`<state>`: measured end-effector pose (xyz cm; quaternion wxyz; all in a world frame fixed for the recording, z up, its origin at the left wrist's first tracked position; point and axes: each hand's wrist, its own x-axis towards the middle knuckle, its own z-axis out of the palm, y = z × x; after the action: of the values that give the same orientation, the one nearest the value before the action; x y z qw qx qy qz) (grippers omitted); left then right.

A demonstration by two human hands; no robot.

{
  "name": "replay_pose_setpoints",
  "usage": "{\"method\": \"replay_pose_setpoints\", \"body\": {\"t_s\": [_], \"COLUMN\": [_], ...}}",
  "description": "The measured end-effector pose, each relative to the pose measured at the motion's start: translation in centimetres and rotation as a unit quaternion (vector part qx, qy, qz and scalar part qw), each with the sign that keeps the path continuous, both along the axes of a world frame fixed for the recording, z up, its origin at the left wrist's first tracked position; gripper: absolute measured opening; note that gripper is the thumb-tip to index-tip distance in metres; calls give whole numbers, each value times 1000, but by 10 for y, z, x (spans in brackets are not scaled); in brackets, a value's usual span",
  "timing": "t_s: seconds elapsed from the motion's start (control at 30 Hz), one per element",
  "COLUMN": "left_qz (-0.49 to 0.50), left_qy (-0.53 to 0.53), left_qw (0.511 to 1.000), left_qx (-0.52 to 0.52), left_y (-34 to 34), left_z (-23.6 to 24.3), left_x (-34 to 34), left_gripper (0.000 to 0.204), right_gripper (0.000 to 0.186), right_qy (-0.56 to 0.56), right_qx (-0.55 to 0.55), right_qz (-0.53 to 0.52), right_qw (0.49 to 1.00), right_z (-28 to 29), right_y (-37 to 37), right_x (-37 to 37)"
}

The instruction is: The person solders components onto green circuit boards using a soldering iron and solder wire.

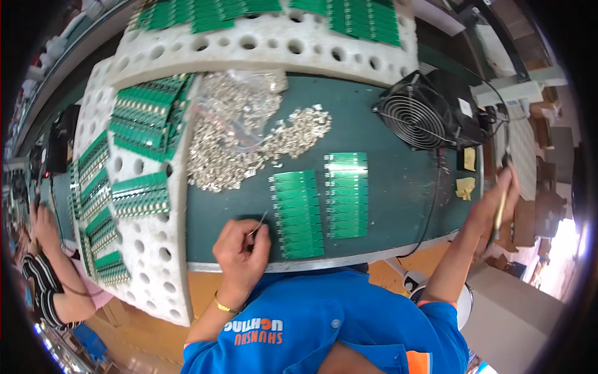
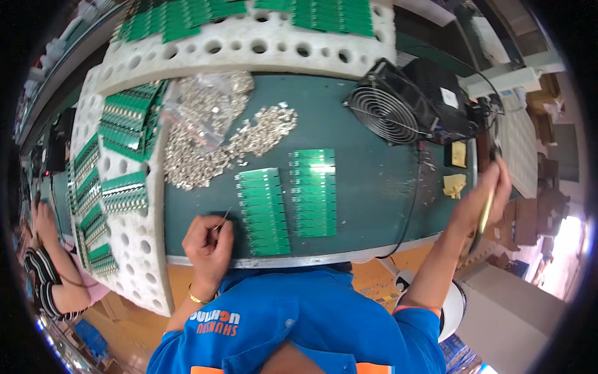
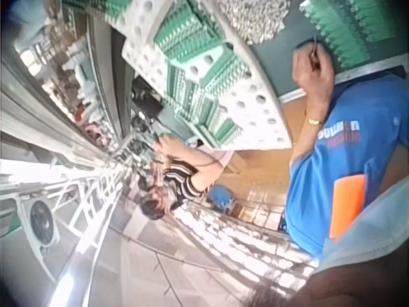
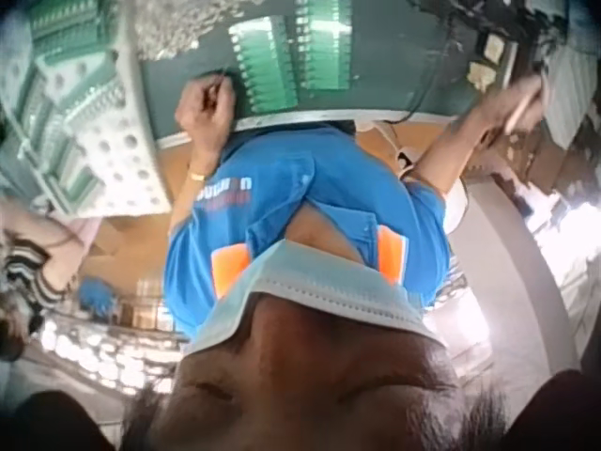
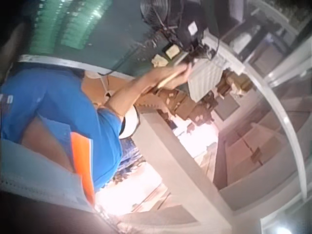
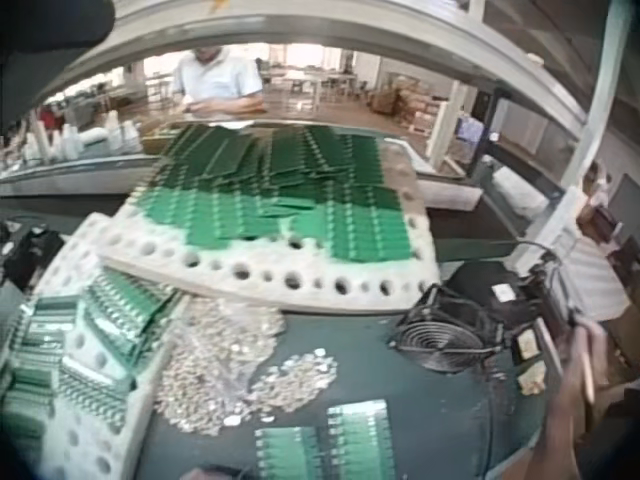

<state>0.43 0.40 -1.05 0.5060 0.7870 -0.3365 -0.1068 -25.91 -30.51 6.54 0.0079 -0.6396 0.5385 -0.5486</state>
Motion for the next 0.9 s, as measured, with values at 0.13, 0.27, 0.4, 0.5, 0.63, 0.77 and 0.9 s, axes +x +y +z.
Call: {"method": "replay_pose_setpoints", "body": {"t_s": [0.13,0.27,0.4,0.5,0.63,0.77,0.9], "left_qz": [-3,-23,-81,-109,-143,-153,-167], "left_qy": [27,43,12,-46,-81,-109,-115], "left_qw": [1000,999,996,991,986,982,979], "left_qx": [-15,-16,-37,-67,-32,-9,-1], "left_y": [4,9,9,10,13,14,14], "left_z": [-1,-3,-3,-9,-7,-2,-4], "left_x": [0,0,4,4,4,4,5], "left_gripper": [10,8,9,15,18,22,24], "right_gripper": [17,22,22,21,19,18,20], "right_qy": [86,137,115,114,120,125,128], "right_qx": [-107,70,120,107,103,104,101], "right_qz": [310,535,574,577,573,576,576], "right_qw": [941,831,802,801,804,801,801], "right_z": [-10,-21,-42,-50,-54,-53,-54], "right_y": [89,157,183,189,190,190,189], "right_x": [10,60,82,91,95,100,100]}}
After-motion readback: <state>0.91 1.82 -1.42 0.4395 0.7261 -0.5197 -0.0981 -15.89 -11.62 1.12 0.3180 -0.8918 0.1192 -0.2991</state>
